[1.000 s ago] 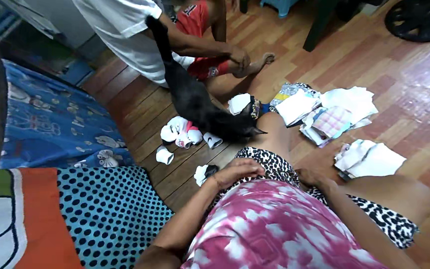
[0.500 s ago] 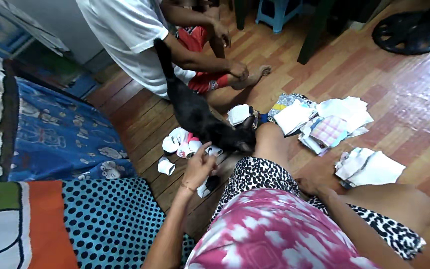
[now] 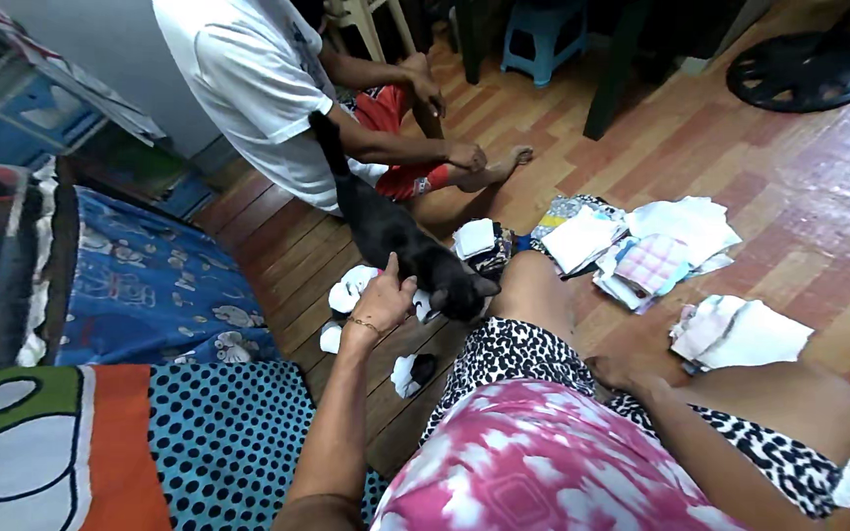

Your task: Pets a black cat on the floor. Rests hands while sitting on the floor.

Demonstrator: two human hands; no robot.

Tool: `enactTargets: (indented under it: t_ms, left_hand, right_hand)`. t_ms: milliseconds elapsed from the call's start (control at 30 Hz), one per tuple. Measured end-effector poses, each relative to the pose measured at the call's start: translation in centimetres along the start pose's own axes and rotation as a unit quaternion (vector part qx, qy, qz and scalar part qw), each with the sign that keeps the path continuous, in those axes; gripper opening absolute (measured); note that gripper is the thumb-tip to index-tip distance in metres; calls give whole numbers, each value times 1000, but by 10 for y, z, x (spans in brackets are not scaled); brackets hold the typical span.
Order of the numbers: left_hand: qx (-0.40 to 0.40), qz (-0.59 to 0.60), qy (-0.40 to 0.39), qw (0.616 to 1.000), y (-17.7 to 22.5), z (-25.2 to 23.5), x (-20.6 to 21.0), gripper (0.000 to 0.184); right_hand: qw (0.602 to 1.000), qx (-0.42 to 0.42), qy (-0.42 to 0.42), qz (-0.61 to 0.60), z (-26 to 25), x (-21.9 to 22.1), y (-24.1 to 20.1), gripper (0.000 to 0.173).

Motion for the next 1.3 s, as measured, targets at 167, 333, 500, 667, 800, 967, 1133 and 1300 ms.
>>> enactTargets:
  t_ms: [167, 333, 500, 667, 800, 967, 1133, 1300]
  left_hand:
    - [-4, 10, -5, 1000, -7, -1, 2, 65]
    - [6, 35, 24, 999, -22, -3, -14, 53]
    - [94, 233, 177, 952, -50, -31, -35, 59]
    - [175, 260, 272, 910, -40, -54, -17, 72]
    - [335, 52, 272, 900, 16, -46, 7, 46]
    - [352, -86, 276, 890, 20, -70, 28, 42]
    - [282, -40, 322, 903, 5, -98, -3, 46]
    - [240, -86, 323, 911, -2, -133, -34, 36]
  right_hand:
    - [1000, 0, -17, 24, -3, 4, 4, 42]
    - [1000, -4, -6, -1, -6, 3, 5, 43]
    - [993, -97, 5, 62, -1, 0, -2, 48]
    - [999, -30, -1, 13, 31, -11, -18, 46]
    - [997, -57, -4, 42, -10, 7, 7, 50]
    - [999, -43, 1, 11, -21, 12, 16, 50]
    - [999, -38, -9, 30, 7, 1, -2, 48]
    - [999, -31, -18, 38, -22, 15, 16, 48]
Point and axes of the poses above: each hand's wrist, its own z-axis away from the middle knuckle, its own x-axis out of the palm, y = z × x, the point moved 8 cm from there along -z, towards the middle knuckle, and after that the axes turned 13 degrees about z, right-handed, at the moved point
